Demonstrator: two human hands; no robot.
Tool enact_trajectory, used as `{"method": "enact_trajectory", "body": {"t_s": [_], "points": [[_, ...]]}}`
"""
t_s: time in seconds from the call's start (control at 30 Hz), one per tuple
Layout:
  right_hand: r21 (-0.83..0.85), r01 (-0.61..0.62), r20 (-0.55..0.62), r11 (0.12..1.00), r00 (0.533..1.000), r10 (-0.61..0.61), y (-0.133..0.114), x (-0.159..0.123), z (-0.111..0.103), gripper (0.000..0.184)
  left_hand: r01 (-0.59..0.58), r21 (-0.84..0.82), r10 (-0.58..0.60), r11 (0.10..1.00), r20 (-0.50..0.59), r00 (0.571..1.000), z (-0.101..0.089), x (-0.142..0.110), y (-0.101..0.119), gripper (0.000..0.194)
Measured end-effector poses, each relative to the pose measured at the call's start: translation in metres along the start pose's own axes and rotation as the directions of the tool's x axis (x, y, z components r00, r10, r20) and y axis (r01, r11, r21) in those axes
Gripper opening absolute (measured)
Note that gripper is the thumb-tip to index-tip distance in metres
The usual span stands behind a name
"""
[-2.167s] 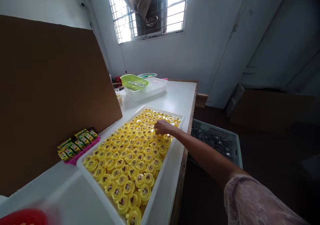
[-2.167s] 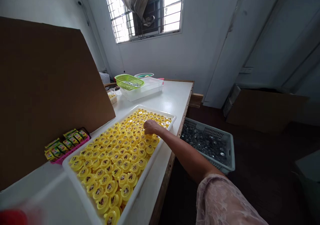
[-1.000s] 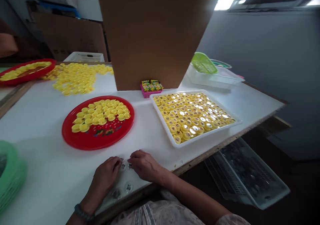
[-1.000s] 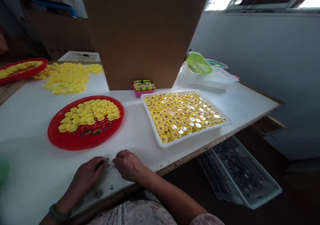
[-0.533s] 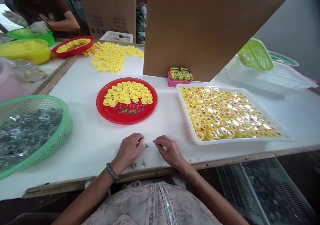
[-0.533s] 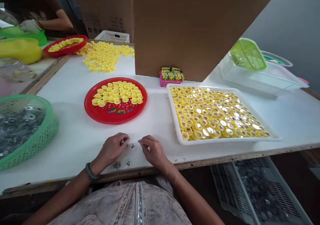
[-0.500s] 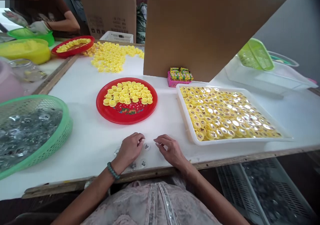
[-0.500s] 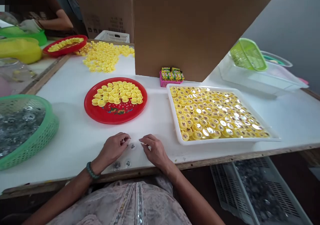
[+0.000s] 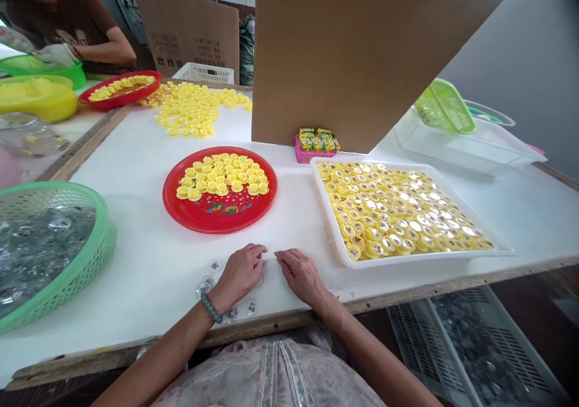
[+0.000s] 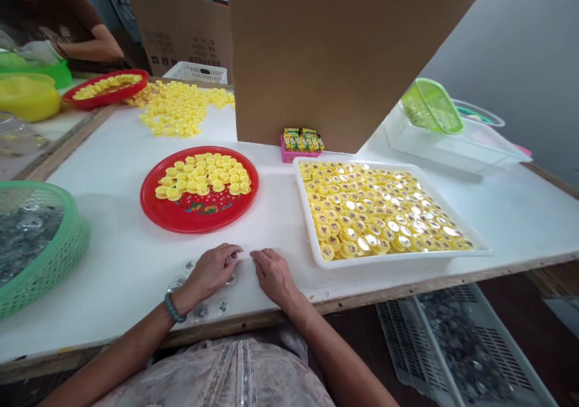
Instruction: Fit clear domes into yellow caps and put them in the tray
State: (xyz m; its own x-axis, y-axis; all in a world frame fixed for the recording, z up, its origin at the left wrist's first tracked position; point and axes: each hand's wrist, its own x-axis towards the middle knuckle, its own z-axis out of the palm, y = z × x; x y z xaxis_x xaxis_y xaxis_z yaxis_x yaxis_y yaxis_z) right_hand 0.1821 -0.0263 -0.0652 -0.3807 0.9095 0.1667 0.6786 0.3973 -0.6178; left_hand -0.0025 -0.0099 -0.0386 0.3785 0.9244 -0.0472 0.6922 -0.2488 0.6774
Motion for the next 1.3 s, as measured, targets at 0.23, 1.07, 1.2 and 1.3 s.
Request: {"method": "enact_trajectory", "body": {"t_s": [0.23,1.07,1.2,1.3], "points": [[0.802,-0.308,0.133,0.511,0.928,0.349,-0.002,0.008,0.002,0.016,0.113,-0.559,-0.06,0.822,0.113,0.992,0.011,0.022,0.002,0.023],[0.721,-0.188,-0.035,0.667,0.951,0.307,-0.022,0.012,-0.011,0.02,0.287,-0.952,-0.25,0.107,0.254,0.934,0.003,0.015,0.008,0.033],[0.483,-0.039,-0.278,0.875,0.94,0.196,-0.022,0.015,-0.014,0.012,0.347,-0.926,-0.279,0.151,0.297,0.913,-0.002,0.014,0.008,0.029],[0.313,0.031,-0.37,0.949,0.924,0.092,-0.019,0.012,-0.016,0.018,0.368,-0.919,-0.282,0.144,0.318,0.905,-0.007,0.013,0.011,0.027]]}}
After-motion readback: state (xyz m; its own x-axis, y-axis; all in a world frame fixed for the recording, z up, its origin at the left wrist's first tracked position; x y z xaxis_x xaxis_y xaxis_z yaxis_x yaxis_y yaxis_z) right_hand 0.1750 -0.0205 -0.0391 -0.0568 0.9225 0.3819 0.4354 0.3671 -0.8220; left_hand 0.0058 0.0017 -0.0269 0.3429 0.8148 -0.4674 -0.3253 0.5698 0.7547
